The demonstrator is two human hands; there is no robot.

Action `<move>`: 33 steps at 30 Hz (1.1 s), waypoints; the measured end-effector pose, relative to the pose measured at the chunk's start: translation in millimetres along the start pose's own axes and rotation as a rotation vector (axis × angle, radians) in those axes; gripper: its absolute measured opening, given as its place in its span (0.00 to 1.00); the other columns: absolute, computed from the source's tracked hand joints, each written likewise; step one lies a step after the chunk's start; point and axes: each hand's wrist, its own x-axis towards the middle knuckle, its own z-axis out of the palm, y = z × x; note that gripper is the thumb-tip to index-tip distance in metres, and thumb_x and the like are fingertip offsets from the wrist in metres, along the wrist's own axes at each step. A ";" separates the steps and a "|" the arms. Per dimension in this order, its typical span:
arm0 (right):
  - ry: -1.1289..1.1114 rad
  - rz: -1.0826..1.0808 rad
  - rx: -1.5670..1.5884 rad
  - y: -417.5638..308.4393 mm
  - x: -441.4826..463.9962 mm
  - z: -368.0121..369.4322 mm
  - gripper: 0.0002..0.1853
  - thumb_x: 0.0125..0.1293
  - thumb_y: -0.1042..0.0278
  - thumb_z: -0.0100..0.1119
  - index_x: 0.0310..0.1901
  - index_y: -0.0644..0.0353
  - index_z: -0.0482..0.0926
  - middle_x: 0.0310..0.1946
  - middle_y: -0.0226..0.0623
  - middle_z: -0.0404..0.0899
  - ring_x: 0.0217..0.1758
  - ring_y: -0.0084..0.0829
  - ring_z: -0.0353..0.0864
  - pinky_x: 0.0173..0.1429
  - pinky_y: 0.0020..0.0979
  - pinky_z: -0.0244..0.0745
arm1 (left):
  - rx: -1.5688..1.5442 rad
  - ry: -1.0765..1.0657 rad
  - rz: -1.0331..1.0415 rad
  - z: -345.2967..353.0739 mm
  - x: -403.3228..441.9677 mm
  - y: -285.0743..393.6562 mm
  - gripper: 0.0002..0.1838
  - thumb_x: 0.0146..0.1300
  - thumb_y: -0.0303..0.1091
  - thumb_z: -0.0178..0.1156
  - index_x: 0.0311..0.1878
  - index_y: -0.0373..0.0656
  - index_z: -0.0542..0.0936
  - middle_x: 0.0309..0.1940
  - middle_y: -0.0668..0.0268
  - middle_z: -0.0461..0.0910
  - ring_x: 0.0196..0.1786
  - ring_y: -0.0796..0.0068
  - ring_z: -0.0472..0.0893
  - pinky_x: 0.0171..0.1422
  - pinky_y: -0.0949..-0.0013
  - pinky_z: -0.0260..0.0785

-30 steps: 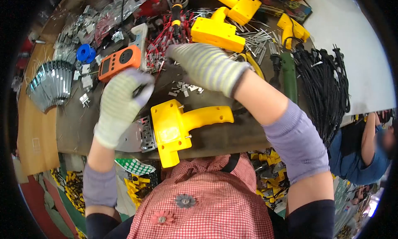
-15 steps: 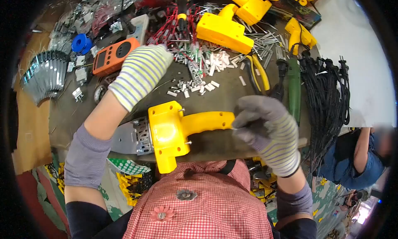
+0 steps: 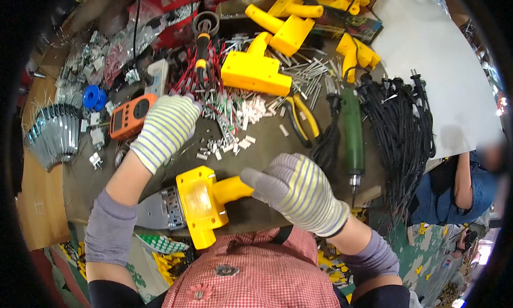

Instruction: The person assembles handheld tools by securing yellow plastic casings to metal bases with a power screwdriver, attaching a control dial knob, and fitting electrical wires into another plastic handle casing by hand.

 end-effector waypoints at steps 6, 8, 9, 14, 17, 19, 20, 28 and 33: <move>0.029 -0.255 -0.125 7.9 -22.5 3.8 0.17 0.52 0.65 0.66 0.46 0.55 0.87 0.41 0.30 0.86 0.42 0.31 0.83 0.38 0.32 0.80 | -0.694 0.377 0.184 -33.6 -20.5 34.9 0.09 0.51 0.26 0.66 0.37 0.41 0.79 0.30 0.58 0.80 0.34 0.54 0.82 0.41 0.56 0.75; 0.039 -0.279 -0.137 6.8 -27.6 3.6 0.17 0.52 0.65 0.66 0.46 0.55 0.87 0.41 0.31 0.86 0.44 0.31 0.83 0.38 0.32 0.80 | -0.862 0.352 0.179 -44.0 -25.2 53.3 0.08 0.54 0.26 0.68 0.39 0.42 0.82 0.32 0.58 0.82 0.36 0.55 0.83 0.41 0.58 0.76; 0.032 -0.279 -0.151 6.3 -30.5 0.9 0.17 0.51 0.65 0.66 0.45 0.54 0.87 0.44 0.33 0.86 0.46 0.32 0.82 0.39 0.31 0.81 | -0.894 0.303 0.208 -51.1 -26.5 59.9 0.08 0.55 0.27 0.68 0.39 0.42 0.82 0.33 0.59 0.82 0.37 0.55 0.83 0.42 0.59 0.76; 0.156 0.110 -0.269 7.9 -48.8 -26.4 0.17 0.50 0.71 0.68 0.45 0.55 0.86 0.45 0.36 0.85 0.50 0.38 0.83 0.54 0.41 0.80 | -0.818 0.172 0.411 -64.3 -22.8 74.6 0.10 0.58 0.34 0.68 0.42 0.45 0.83 0.39 0.62 0.84 0.46 0.56 0.83 0.52 0.57 0.75; 0.409 0.472 -0.311 24.4 -54.0 -34.4 0.21 0.54 0.77 0.68 0.52 0.59 0.83 0.50 0.42 0.82 0.56 0.46 0.80 0.63 0.42 0.75 | -0.778 0.080 0.444 -72.1 -19.8 76.4 0.11 0.58 0.35 0.68 0.43 0.46 0.83 0.39 0.62 0.84 0.47 0.55 0.83 0.53 0.56 0.74; 0.415 0.611 -0.340 38.2 -69.1 -35.7 0.25 0.58 0.77 0.68 0.59 0.59 0.79 0.56 0.47 0.78 0.59 0.50 0.78 0.66 0.44 0.74 | -0.736 0.059 0.471 -75.2 -18.0 78.0 0.11 0.58 0.34 0.68 0.44 0.45 0.83 0.39 0.61 0.84 0.45 0.55 0.83 0.53 0.56 0.74; 0.403 0.609 -0.366 42.2 -73.2 -35.5 0.26 0.58 0.77 0.69 0.60 0.59 0.78 0.57 0.47 0.78 0.60 0.50 0.77 0.66 0.45 0.74 | -0.750 0.085 0.478 -74.7 -18.3 79.0 0.11 0.58 0.34 0.69 0.44 0.45 0.83 0.39 0.61 0.84 0.45 0.55 0.83 0.53 0.56 0.74; 0.327 0.676 -0.430 54.2 -80.0 -30.1 0.29 0.57 0.74 0.71 0.63 0.58 0.76 0.59 0.49 0.74 0.65 0.51 0.73 0.68 0.47 0.72 | -0.977 0.109 0.459 -69.9 -23.3 81.1 0.13 0.58 0.28 0.68 0.47 0.43 0.84 0.42 0.61 0.85 0.48 0.56 0.84 0.56 0.57 0.76; 0.323 0.728 -0.395 63.0 -86.5 -27.6 0.31 0.57 0.74 0.71 0.64 0.58 0.74 0.61 0.49 0.73 0.65 0.52 0.73 0.68 0.48 0.72 | -1.149 0.021 0.360 -69.0 -27.4 75.3 0.15 0.56 0.24 0.64 0.48 0.40 0.86 0.42 0.59 0.86 0.48 0.58 0.86 0.58 0.60 0.77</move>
